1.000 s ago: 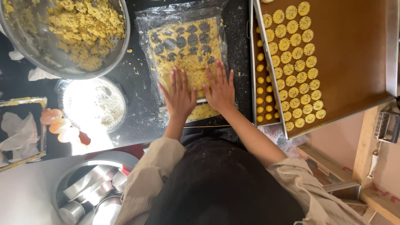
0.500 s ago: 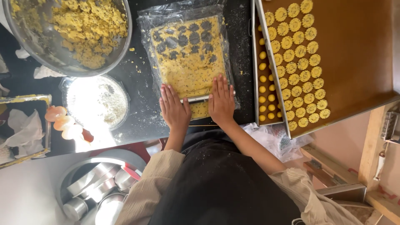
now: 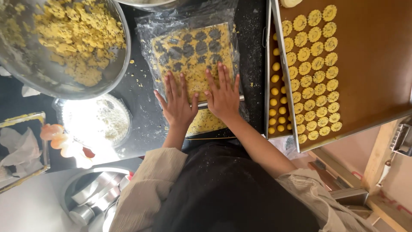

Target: Rolling out dough and preparing small pastries or cookies on a tray.

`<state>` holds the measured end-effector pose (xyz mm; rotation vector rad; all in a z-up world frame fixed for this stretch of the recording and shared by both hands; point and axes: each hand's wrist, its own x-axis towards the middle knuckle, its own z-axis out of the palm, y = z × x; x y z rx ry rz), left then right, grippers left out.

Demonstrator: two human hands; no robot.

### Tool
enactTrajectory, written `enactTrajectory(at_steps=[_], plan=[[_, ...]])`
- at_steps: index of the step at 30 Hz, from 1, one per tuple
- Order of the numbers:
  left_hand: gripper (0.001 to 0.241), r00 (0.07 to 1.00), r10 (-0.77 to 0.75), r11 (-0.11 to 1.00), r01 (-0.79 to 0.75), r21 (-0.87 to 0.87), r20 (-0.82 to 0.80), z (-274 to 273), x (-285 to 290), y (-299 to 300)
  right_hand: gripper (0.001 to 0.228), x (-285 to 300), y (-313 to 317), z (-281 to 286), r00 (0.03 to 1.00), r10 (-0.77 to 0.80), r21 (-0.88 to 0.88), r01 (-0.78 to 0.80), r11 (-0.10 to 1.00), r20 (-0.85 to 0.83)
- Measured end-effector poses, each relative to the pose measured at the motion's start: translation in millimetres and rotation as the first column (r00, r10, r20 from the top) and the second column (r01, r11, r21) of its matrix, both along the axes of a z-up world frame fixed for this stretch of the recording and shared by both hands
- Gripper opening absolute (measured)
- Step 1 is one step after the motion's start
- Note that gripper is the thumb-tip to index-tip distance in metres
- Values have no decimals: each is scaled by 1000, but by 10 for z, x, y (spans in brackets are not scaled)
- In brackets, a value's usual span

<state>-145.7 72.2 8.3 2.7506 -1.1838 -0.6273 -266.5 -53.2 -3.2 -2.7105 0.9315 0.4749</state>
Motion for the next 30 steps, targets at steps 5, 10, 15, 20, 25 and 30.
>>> enactTrajectory(at_steps=[5, 10, 15, 20, 25, 30], plan=[[77, 999, 8, 999, -6, 37, -36, 12, 89, -122, 68, 174, -98, 181, 1000, 1, 53, -1, 999, 8], [78, 1000, -17, 1000, 17, 20, -11, 22, 176, -213, 74, 315, -191, 191, 993, 65, 83, -57, 995, -98], [76, 1000, -23, 997, 23, -76, -3, 122, 230, -163, 73, 285, -196, 221, 997, 75, 66, -73, 995, -28], [67, 997, 58, 901, -35, -432, 42, 95, 74, 79, 65, 2, -34, 16, 967, 28, -154, 11, 988, 251], [63, 981, 193, 889, -187, -418, -28, 74, -185, 327, 61, -183, 257, 161, 914, -252, 23, 258, 966, 319], [64, 986, 119, 950, -80, -300, 115, -101, -101, 221, 58, -194, 151, -39, 955, -138, -41, 154, 987, 262]])
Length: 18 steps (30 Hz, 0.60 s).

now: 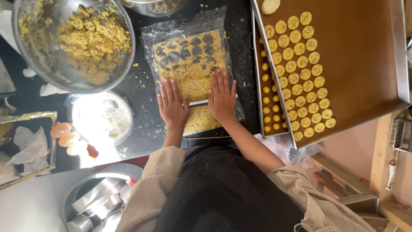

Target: Rolling out dough and preparing small pastries or cookies on a tray.

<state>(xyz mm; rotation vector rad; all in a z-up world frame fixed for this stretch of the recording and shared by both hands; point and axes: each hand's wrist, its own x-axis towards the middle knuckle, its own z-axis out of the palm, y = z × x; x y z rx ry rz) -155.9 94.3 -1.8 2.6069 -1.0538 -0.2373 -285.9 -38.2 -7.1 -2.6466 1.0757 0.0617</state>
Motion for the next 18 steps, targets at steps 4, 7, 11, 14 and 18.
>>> enactTrajectory(at_steps=[4, 7, 11, 14, 18], plan=[[65, 1000, -18, 975, 16, 221, 10, 64, 198, -208, 57, 262, -214, 94, 985, 71, -27, -76, 997, -155], [67, 996, -65, 972, 75, 223, -52, 15, 302, -291, 57, 321, -273, 58, 984, 80, 51, -73, 996, -157], [69, 990, -64, 950, 98, 296, -123, 24, 330, -276, 56, 359, -326, 97, 974, 113, 56, -104, 993, -195], [72, 989, -96, 944, 125, 307, -110, 15, 466, -392, 58, 447, -417, 89, 972, 136, 89, -121, 989, -193], [77, 986, -118, 936, 150, 318, -116, 71, 521, -436, 60, 493, -474, 79, 984, 143, 25, -141, 990, -102]])
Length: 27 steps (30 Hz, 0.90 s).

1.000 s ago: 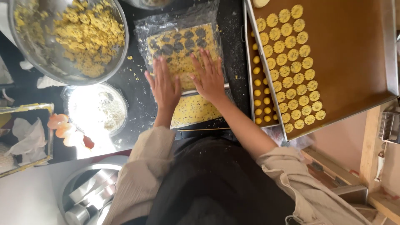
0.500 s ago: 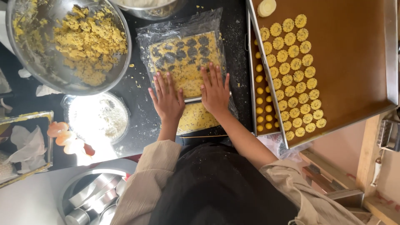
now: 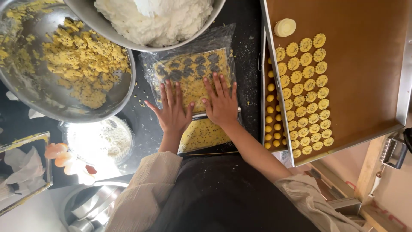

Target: Rolling out dough and preparing small pastries or cookies on a tray.

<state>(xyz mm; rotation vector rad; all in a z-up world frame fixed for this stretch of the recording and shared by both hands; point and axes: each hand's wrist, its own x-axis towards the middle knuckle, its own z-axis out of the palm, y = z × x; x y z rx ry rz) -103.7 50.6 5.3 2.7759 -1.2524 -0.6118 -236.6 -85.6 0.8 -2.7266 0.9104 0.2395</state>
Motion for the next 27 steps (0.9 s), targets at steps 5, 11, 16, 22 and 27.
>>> enactTrajectory(at_steps=[5, 11, 16, 22, 27], plan=[[79, 1000, 11, 1000, -10, -13, 23, 25, 126, -126, 62, 90, -89, -24, 998, -1, -52, -2, 999, -68], [79, 999, 32, 993, -29, -113, 31, 158, 118, -81, 69, 96, -111, 105, 997, -52, -71, 48, 996, -52], [67, 978, 64, 961, -8, -276, 197, -10, -210, 259, 58, -267, 57, 148, 962, -205, -93, 224, 970, 183], [58, 960, 184, 954, -122, -275, 211, -76, -594, 516, 60, -588, 259, -94, 961, -206, 46, 201, 979, 184], [61, 958, 229, 954, -186, -233, 174, -149, -442, 352, 65, -432, 118, -119, 985, -148, -95, 156, 983, 87]])
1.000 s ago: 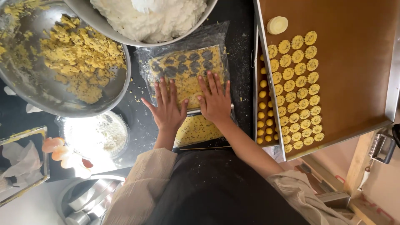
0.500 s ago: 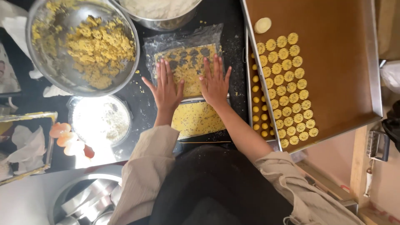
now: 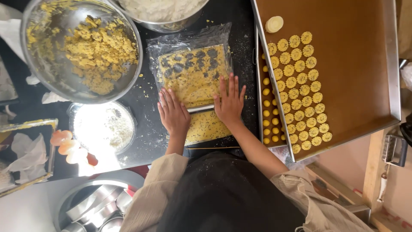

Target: Rolling out dough and preparing small pastries or cookies on a tray.

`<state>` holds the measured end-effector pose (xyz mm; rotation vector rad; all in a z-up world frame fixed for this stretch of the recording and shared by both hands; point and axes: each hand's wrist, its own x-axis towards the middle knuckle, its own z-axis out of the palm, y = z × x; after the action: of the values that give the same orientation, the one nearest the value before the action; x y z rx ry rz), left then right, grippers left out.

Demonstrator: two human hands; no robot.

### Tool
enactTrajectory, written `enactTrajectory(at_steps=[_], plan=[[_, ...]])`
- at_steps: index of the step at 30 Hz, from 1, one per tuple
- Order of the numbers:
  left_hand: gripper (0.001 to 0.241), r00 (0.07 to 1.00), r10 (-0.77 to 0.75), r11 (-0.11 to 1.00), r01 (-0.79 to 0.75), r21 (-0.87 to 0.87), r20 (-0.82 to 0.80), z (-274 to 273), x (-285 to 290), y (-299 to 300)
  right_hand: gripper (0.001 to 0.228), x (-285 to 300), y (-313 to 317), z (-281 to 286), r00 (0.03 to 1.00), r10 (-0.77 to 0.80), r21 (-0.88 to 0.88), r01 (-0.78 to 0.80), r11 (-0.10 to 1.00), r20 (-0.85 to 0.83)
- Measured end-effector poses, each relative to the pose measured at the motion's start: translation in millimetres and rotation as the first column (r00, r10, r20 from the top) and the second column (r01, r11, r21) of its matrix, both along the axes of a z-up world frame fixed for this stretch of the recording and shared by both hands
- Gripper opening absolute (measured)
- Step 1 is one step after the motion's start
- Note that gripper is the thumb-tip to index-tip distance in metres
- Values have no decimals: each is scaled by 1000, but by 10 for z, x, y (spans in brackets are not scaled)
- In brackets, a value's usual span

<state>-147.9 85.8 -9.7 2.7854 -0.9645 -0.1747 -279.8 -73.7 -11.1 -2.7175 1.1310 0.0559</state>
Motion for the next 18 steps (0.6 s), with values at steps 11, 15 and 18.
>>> enactTrajectory(at_steps=[11, 15, 18], plan=[[74, 970, -129, 964, 172, 202, -207, 156, 548, -446, 78, 414, -407, -104, 966, 57, 77, -38, 996, -252], [82, 958, -100, 964, 161, 214, -270, 130, 694, -560, 78, 449, -427, -126, 981, 40, 89, -24, 996, -189], [84, 955, -123, 960, 183, 210, -269, 92, 756, -614, 77, 599, -541, -84, 962, 36, 75, -16, 997, -272]])
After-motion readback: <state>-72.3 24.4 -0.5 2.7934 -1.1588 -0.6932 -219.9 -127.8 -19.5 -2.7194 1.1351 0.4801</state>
